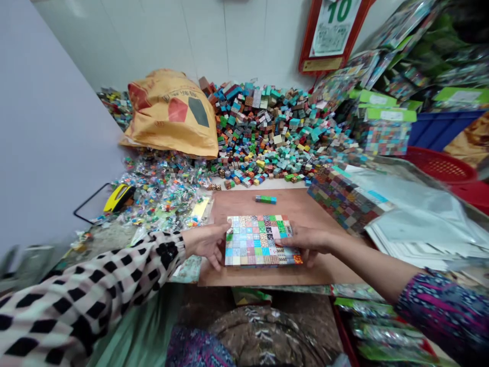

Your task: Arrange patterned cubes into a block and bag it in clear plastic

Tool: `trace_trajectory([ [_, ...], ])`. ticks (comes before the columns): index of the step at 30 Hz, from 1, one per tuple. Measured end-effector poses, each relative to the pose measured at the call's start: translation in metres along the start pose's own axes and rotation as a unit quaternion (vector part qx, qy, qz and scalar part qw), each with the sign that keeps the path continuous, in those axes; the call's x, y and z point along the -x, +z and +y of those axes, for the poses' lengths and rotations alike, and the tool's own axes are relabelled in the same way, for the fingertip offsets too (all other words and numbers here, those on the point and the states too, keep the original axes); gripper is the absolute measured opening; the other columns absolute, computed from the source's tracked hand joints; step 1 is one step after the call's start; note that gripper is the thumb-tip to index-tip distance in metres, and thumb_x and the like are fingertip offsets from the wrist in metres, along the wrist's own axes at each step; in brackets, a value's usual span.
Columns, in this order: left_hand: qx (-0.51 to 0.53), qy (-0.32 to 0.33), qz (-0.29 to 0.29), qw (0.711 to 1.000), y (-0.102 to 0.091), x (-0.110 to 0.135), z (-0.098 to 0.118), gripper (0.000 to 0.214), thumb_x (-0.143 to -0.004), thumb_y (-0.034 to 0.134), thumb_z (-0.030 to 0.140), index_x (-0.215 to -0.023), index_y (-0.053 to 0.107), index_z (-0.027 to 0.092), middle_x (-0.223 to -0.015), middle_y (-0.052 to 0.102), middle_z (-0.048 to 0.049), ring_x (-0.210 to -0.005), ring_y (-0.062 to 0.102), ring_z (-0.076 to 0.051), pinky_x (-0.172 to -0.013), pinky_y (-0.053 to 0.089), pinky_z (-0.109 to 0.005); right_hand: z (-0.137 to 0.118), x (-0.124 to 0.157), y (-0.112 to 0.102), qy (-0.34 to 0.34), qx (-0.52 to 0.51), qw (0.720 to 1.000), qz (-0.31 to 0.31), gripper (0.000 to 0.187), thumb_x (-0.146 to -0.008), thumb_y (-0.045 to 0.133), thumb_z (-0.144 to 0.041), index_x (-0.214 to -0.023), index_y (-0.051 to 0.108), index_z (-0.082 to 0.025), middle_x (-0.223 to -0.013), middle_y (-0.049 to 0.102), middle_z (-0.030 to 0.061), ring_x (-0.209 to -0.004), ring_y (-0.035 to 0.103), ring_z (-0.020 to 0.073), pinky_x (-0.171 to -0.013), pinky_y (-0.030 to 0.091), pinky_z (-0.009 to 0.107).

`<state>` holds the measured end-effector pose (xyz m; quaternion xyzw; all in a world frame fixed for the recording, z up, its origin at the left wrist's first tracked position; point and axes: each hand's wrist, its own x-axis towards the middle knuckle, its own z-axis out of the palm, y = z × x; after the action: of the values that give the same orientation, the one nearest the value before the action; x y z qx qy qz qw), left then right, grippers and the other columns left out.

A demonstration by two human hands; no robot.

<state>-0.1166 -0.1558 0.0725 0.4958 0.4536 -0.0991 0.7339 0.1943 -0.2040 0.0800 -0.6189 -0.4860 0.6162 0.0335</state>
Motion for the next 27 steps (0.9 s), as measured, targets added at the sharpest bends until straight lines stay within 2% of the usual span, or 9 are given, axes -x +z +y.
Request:
trace_trajectory([
  [4, 0.049, -0.061, 0.019, 0.997, -0.003, -0.009, 0.002, 0.084, -0.084, 0.011, 0.078, -0.123, 0.050, 0.015, -0.126, 0.056, -0.0231, -0.081, 0.067, -0.030, -0.079, 0.054, -0.053, -0.001, -0.007, -0.002, 0.038, 0.022, 0.999, -0.022, 0.083, -0.071, 0.078, -0.057, -0.131, 0.033, -0.022, -0.079, 0.068, 0.0064, -0.047, 0.063, 0.0181, -0.039, 0.057, 0.032],
  [8, 0.061, -0.065, 0.004, 0.996, -0.006, -0.008, 0.005, 0.086, -0.082, 0.014, 0.080, -0.125, 0.050, 0.015, -0.136, 0.050, -0.0261, -0.088, 0.067, -0.034, -0.082, 0.052, -0.056, 0.000, -0.011, -0.003, 0.060, 0.034, 0.997, -0.022, 0.089, -0.069, 0.078, -0.057, -0.133, 0.027, -0.021, -0.074, 0.067, 0.0050, -0.049, 0.065, 0.0209, -0.038, 0.056, 0.032],
  [11, 0.049, -0.054, -0.017, 0.997, -0.005, -0.002, 0.011, 0.083, -0.082, 0.018, 0.079, -0.118, 0.057, 0.014, -0.130, 0.056, -0.0255, -0.092, 0.066, -0.034, -0.085, 0.050, -0.057, 0.004, -0.014, -0.003, 0.057, 0.019, 0.998, -0.020, 0.092, -0.068, 0.079, -0.056, -0.134, 0.023, -0.023, -0.075, 0.066, 0.0031, -0.050, 0.066, 0.0217, -0.036, 0.054, 0.030],
  [15, 0.029, -0.042, -0.033, 0.998, -0.003, 0.001, 0.021, 0.082, -0.080, 0.023, 0.081, -0.116, 0.059, 0.017, -0.115, 0.066, -0.0225, -0.093, 0.067, -0.037, -0.082, 0.049, -0.061, 0.007, -0.017, -0.001, 0.037, 0.007, 0.999, -0.012, 0.084, -0.068, 0.080, -0.052, -0.127, 0.028, -0.023, -0.082, 0.064, 0.0031, -0.050, 0.065, 0.0198, -0.034, 0.052, 0.029],
  [21, 0.034, -0.048, -0.051, 0.997, -0.003, -0.003, 0.029, 0.079, -0.079, 0.030, 0.080, -0.125, 0.054, 0.020, -0.114, 0.067, -0.0204, -0.095, 0.066, -0.038, -0.077, 0.050, -0.060, 0.005, -0.016, 0.003, 0.018, -0.022, 1.000, 0.010, 0.090, -0.065, 0.082, -0.045, -0.131, 0.025, -0.024, -0.104, 0.061, 0.0104, -0.062, 0.069, 0.0237, -0.037, 0.055, 0.032],
  [27, 0.087, -0.075, -0.048, 0.992, -0.004, -0.015, 0.025, 0.076, -0.086, 0.014, 0.076, -0.128, 0.046, 0.021, -0.123, 0.065, -0.0171, -0.097, 0.067, -0.032, -0.087, 0.049, -0.056, 0.010, -0.019, 0.005, -0.023, -0.047, 0.998, 0.037, 0.094, -0.061, 0.084, -0.043, -0.133, 0.028, -0.024, -0.117, 0.057, 0.0129, -0.086, 0.067, 0.0288, -0.049, 0.059, 0.038],
])
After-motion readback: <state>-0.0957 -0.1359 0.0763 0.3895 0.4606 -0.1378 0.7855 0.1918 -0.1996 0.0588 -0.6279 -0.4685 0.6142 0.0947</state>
